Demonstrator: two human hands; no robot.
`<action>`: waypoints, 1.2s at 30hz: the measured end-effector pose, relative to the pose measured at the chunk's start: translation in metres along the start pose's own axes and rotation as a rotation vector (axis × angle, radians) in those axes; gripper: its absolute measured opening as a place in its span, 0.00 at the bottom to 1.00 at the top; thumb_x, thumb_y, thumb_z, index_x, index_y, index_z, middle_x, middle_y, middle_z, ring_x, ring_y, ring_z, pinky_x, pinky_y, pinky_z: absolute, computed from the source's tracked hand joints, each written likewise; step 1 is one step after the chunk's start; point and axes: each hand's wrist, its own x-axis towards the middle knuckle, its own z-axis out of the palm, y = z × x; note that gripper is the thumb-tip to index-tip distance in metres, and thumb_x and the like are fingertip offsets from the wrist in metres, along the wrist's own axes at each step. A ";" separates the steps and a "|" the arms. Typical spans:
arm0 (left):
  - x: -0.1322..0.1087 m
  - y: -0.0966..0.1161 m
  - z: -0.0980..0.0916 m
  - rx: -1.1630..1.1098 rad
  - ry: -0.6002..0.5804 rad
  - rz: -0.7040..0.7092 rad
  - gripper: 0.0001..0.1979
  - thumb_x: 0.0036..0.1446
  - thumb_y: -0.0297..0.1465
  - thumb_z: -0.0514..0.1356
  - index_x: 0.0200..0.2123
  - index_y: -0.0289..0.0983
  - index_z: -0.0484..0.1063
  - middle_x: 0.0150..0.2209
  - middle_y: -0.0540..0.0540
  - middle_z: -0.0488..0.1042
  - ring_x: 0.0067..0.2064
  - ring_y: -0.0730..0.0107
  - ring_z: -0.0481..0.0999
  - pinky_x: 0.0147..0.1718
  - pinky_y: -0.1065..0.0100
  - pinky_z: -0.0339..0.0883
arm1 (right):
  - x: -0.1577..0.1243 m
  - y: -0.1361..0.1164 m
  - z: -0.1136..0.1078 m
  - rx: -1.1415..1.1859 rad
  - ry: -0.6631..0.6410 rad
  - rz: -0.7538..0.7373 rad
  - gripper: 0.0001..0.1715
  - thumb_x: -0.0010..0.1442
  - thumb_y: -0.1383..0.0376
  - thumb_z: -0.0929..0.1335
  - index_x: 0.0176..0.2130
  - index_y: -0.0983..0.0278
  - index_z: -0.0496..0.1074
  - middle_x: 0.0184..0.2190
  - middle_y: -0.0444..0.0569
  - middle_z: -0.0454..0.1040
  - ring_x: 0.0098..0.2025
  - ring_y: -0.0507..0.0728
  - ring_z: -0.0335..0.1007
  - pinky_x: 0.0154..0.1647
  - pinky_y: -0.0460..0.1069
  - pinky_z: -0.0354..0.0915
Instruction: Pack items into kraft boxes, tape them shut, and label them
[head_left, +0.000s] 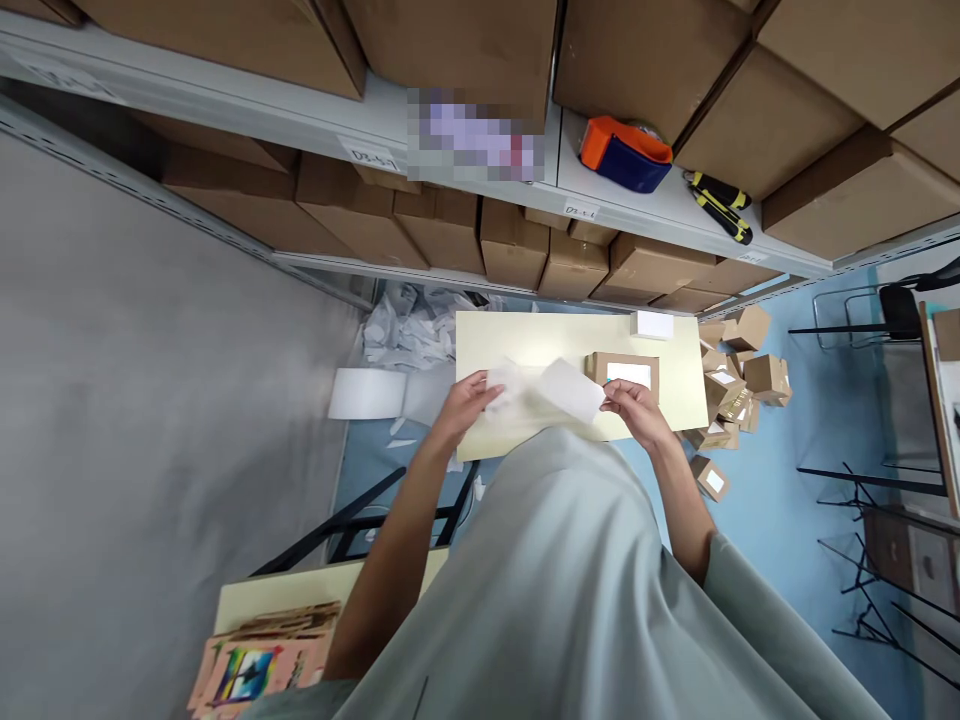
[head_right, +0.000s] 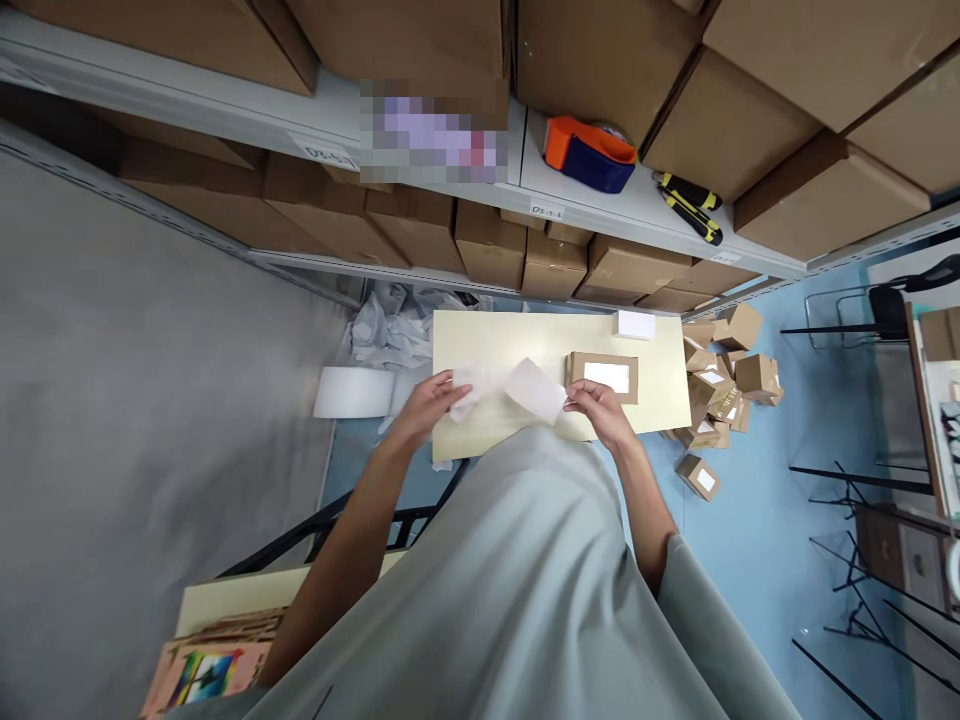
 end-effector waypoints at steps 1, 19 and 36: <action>0.003 0.000 -0.016 0.011 0.079 -0.025 0.34 0.39 0.52 0.82 0.44 0.42 0.79 0.39 0.45 0.88 0.41 0.53 0.85 0.41 0.58 0.78 | 0.000 0.000 0.000 0.002 0.005 0.001 0.22 0.52 0.48 0.83 0.31 0.61 0.80 0.30 0.44 0.78 0.34 0.53 0.73 0.44 0.51 0.74; -0.011 -0.002 0.069 0.670 0.027 0.803 0.23 0.65 0.49 0.71 0.57 0.42 0.79 0.63 0.39 0.82 0.65 0.48 0.81 0.66 0.43 0.75 | 0.001 -0.003 -0.018 0.508 0.202 0.132 0.17 0.60 0.60 0.82 0.36 0.60 0.74 0.27 0.40 0.79 0.31 0.53 0.85 0.24 0.40 0.73; -0.009 -0.018 0.276 0.775 0.102 0.963 0.07 0.75 0.37 0.63 0.43 0.43 0.81 0.45 0.44 0.88 0.48 0.58 0.86 0.50 0.54 0.76 | 0.002 -0.012 -0.148 0.842 0.127 0.355 0.10 0.64 0.68 0.76 0.35 0.60 0.73 0.29 0.43 0.83 0.32 0.51 0.84 0.19 0.37 0.70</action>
